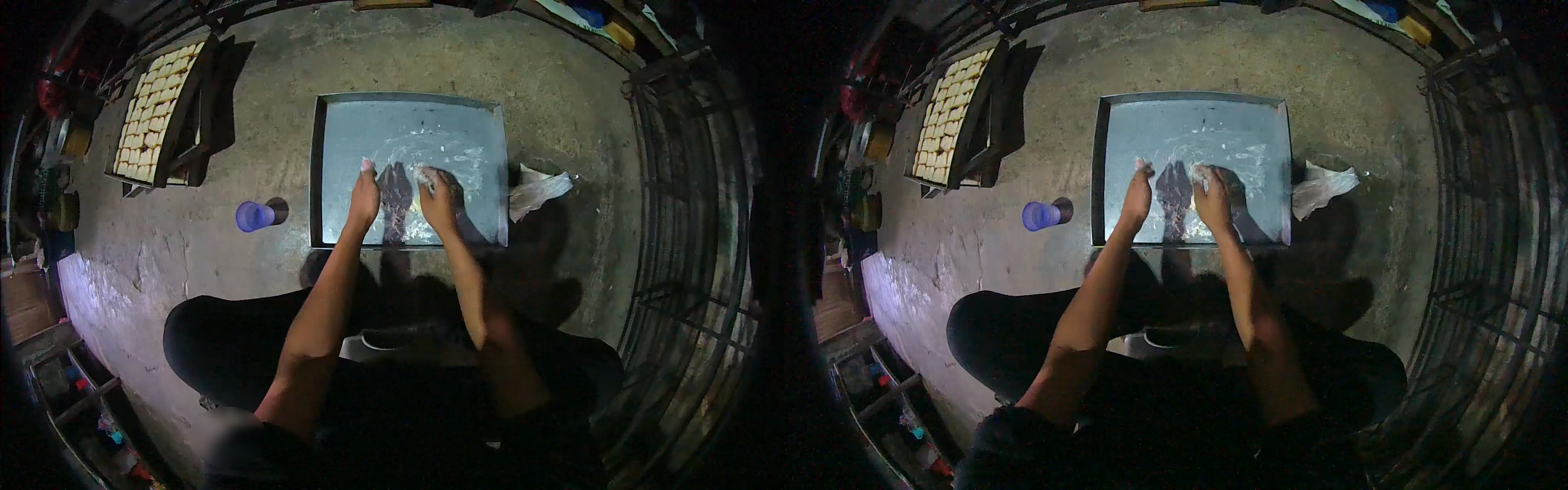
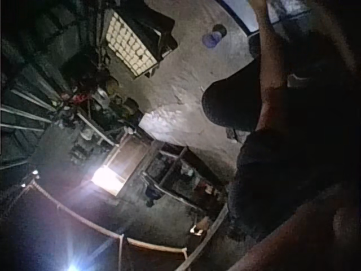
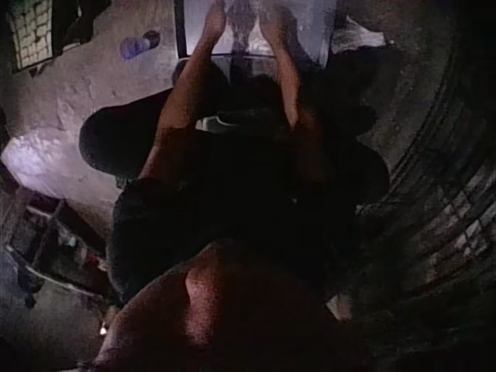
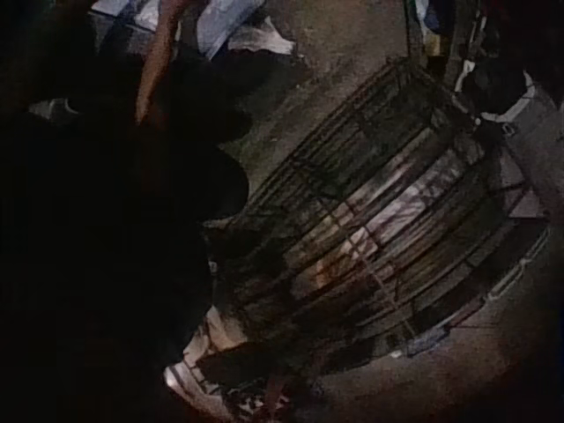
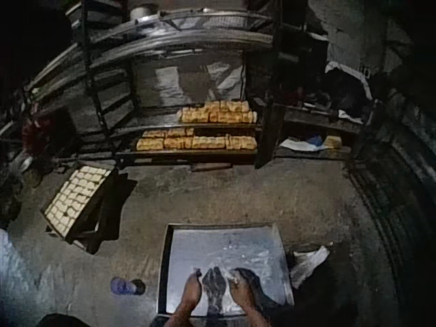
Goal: The person shapes dough into balls by hand on a metal tray positioned on the floor, using flour from the tray surface.
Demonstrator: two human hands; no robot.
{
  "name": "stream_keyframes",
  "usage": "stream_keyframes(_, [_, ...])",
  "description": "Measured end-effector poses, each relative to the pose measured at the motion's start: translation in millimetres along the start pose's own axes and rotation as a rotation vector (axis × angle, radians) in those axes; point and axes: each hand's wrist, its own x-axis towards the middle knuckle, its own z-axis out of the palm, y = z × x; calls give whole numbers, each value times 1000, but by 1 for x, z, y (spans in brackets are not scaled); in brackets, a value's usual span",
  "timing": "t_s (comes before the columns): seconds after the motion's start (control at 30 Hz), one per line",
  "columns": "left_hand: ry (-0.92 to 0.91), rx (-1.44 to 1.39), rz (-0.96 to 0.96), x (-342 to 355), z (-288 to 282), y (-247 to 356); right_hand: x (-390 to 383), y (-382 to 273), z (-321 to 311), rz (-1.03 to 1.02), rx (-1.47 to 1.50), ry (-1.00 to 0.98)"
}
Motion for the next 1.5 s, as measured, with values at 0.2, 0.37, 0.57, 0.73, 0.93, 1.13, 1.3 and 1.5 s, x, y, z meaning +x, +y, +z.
stream_keyframes(0.2, [27, 276, 161, -14, 2, -39, -48, 37, -9, -80, -229, -118])
stream_keyframes(0.37, [-206, 929, 309, -5, -2, -77, -53, 47, 0, 45, -222, -53])
stream_keyframes(0.57, [-360, 1100, 117, -28, 5, -76, -47, 36, 13, 22, -244, -129])
stream_keyframes(0.73, [-375, 1138, 133, -33, 0, -79, -38, 40, -10, -226, -408, -470])
stream_keyframes(0.93, [-353, 1063, 114, -35, 0, -75, 2, 52, -39, 92, -101, -140])
stream_keyframes(1.13, [-383, 1078, 62, -31, 0, -71, -22, 36, -18, -216, -287, -307])
stream_keyframes(1.3, [-379, 1061, 82, -26, -3, -75, -57, 25, -19, -271, -487, -666])
stream_keyframes(1.5, [-280, 1082, 159, -38, 1, -68, -53, 47, -44, -10, -342, -243])
